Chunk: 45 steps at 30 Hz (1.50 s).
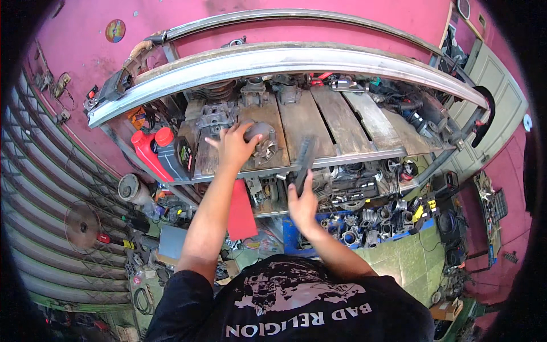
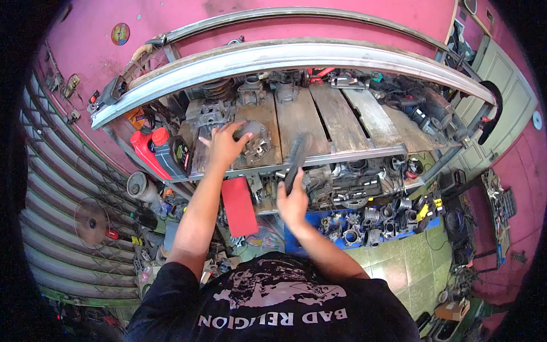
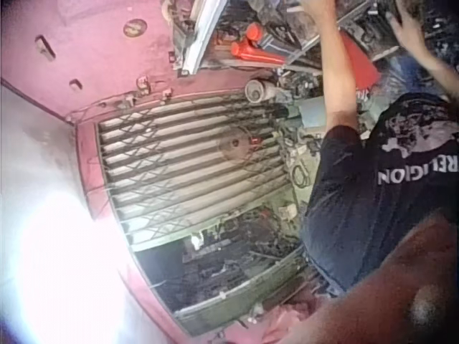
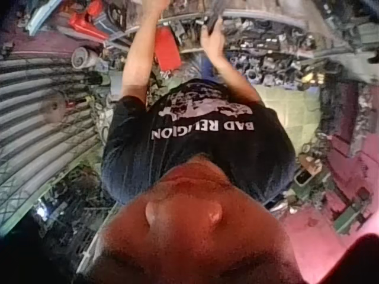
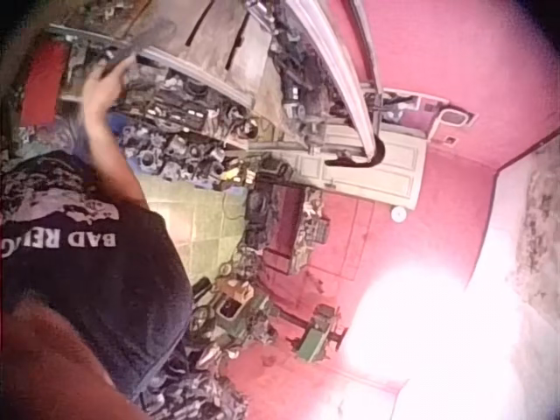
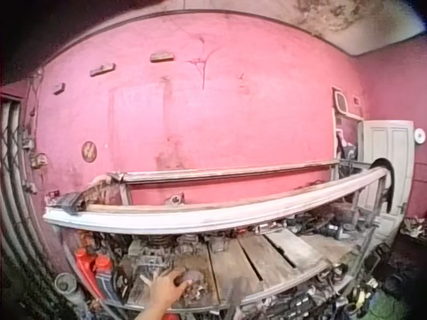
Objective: The person scrubs several small metal engine parts with a wire brush on a wooden workbench. They repeatedly pick up each part, scrub its surfaces, rotate it to access different sides, and place it back on the bench. The process is repeated for multiple parts throughout the clip.
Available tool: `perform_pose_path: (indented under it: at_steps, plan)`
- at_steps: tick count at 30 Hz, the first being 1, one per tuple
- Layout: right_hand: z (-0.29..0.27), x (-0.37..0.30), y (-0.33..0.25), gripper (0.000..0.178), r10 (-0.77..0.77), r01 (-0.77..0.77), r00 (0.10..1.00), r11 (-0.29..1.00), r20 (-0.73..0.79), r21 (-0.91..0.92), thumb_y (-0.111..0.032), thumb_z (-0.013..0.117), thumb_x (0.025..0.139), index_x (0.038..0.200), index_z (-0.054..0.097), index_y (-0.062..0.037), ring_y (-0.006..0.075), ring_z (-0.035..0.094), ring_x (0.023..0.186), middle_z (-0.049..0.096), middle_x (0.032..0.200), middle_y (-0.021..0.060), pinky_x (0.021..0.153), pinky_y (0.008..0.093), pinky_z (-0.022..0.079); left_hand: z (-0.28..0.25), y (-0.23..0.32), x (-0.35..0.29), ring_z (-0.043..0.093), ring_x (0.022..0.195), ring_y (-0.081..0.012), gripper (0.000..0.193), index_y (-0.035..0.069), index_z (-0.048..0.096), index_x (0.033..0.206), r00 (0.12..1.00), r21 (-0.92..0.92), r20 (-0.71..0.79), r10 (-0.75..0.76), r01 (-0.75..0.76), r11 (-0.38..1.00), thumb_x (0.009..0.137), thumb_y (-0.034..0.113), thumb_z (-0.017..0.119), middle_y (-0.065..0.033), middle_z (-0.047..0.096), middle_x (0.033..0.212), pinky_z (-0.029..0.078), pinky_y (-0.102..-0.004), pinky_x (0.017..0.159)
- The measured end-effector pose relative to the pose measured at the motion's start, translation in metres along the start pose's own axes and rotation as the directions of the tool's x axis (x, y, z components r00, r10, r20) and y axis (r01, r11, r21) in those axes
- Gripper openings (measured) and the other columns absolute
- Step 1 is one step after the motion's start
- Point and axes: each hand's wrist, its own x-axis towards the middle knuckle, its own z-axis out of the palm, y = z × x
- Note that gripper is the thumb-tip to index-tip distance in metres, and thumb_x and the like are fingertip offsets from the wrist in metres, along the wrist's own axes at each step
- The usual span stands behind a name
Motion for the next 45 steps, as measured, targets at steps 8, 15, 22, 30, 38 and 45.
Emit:
perform_pose_path:
  at_steps: [8,15,22,30,38,45]
  plan:
    - [-0.04,0.176,0.008,0.05,-0.328,0.422,0.904,0.575,0.275,-0.701,-0.033,0.077,0.083,0.13,0.074,-0.0196,0.0309,0.072,0.094,0.078,0.098,0.0099,0.086,0.0473,0.051,0.04,0.025,-0.078,0.053,0.124,-0.0364,0.067,0.015,0.064,0.128,0.949,-0.014,-0.29,-0.121,0.122,0.992,0.077,0.052,0.087,-0.0065,0.064,0.121,0.033,-0.0662,0.104]
    - [-0.013,0.187,0.015,0.032,-0.323,0.565,0.825,0.45,0.464,-0.691,-0.029,0.071,0.088,0.119,0.08,-0.0289,0.0293,0.065,0.111,0.078,0.105,0.0047,0.097,0.0539,0.041,0.044,0.021,-0.079,0.055,0.12,-0.0338,0.058,0.013,0.07,0.117,0.957,0.062,-0.269,-0.105,0.126,0.99,0.075,0.048,0.089,-0.0032,0.067,0.117,0.03,-0.0636,0.107]
    - [0.013,0.166,-0.029,0.062,-0.458,0.606,0.79,0.682,0.408,-0.408,-0.025,0.08,0.084,0.144,0.062,-0.0242,0.0327,0.054,0.128,0.073,0.119,0.0133,0.102,0.0548,0.032,0.043,0.011,-0.086,0.056,0.116,-0.0322,0.052,0.015,0.068,0.117,0.958,0.15,-0.285,-0.016,0.061,0.987,0.075,0.038,0.089,-0.0019,0.066,0.115,0.033,-0.0644,0.103]
    - [0.059,0.141,-0.059,0.066,-0.47,0.581,0.805,0.748,0.363,-0.32,-0.041,0.091,0.074,0.131,0.07,-0.0173,0.0301,0.064,0.116,0.077,0.106,0.0093,0.098,0.0496,0.035,0.016,-0.042,-0.081,0.06,0.106,-0.0368,0.045,0.008,0.065,0.117,0.974,0.015,-0.228,-0.012,0.015,1.0,0.079,0.022,0.084,-0.0108,0.066,0.115,0.049,-0.0494,0.09]
    - [0.118,0.085,-0.099,0.064,-0.384,0.468,0.881,0.796,0.277,-0.384,-0.044,0.089,0.076,0.13,0.07,-0.0168,0.0308,0.067,0.107,0.078,0.1,0.0118,0.099,0.051,0.035,-0.006,-0.095,-0.087,0.068,0.111,-0.0436,0.056,0.003,0.054,0.133,0.956,-0.15,-0.256,-0.146,0.11,0.983,0.083,0.013,0.076,-0.0197,0.064,0.126,0.058,-0.0505,0.088]
    - [0.145,0.054,-0.11,0.062,-0.348,0.385,0.923,0.818,0.165,-0.428,-0.043,0.089,0.076,0.126,0.069,-0.0124,0.0328,0.068,0.105,0.078,0.092,0.0142,0.096,0.0511,0.038,-0.011,-0.101,-0.09,0.061,0.126,-0.0454,0.068,0.002,0.043,0.151,0.946,-0.23,-0.236,-0.223,0.169,0.958,0.089,0.005,0.069,-0.026,0.057,0.145,0.055,-0.0497,0.1]
